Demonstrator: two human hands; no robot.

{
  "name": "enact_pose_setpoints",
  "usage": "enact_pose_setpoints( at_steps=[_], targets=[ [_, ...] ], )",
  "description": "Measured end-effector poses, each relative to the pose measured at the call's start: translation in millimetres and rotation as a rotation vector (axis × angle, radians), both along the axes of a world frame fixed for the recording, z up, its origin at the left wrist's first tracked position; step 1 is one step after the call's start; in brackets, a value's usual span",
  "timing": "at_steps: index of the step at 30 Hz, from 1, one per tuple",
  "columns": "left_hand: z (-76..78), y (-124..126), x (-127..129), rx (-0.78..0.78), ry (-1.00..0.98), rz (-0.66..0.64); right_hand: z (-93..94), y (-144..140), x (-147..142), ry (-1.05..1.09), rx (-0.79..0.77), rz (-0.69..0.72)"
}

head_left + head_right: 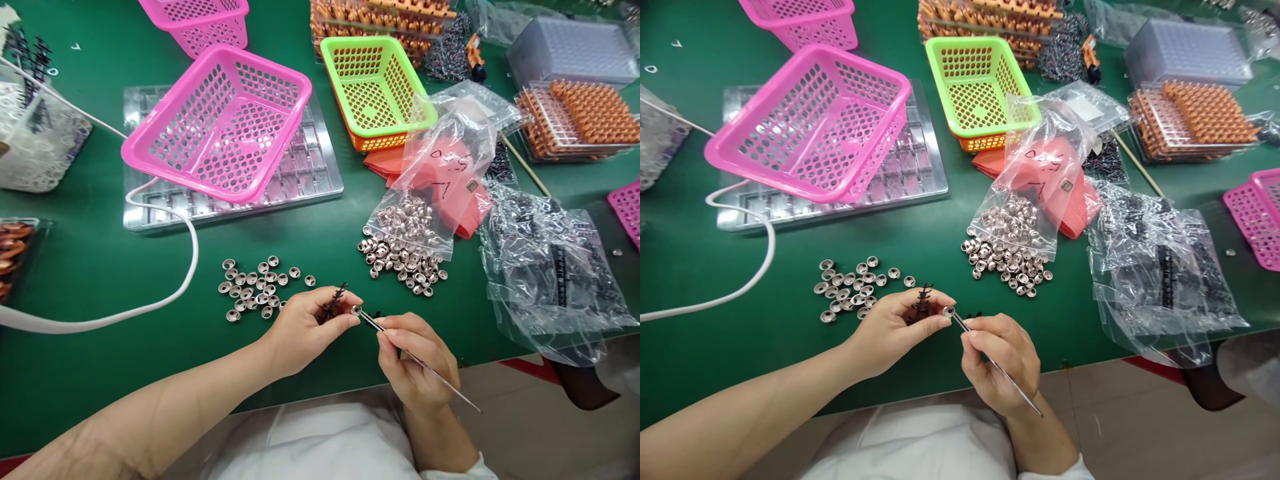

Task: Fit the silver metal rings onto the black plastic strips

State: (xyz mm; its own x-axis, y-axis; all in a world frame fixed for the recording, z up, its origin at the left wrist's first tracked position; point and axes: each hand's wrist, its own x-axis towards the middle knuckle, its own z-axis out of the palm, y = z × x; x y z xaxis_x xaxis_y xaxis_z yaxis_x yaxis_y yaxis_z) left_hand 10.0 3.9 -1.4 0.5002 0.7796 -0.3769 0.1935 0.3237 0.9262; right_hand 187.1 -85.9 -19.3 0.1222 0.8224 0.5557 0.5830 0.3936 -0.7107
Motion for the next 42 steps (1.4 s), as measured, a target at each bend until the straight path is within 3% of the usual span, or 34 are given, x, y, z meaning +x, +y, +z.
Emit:
enact_pose_setpoints(
  at_steps=[42],
  targets=[
    [-1.2, -1.2, -0.5, -0.019, -0.005, 0.021, 0.1, 0.8, -0.5, 0.003, -0.02, 0.042]
  ],
)
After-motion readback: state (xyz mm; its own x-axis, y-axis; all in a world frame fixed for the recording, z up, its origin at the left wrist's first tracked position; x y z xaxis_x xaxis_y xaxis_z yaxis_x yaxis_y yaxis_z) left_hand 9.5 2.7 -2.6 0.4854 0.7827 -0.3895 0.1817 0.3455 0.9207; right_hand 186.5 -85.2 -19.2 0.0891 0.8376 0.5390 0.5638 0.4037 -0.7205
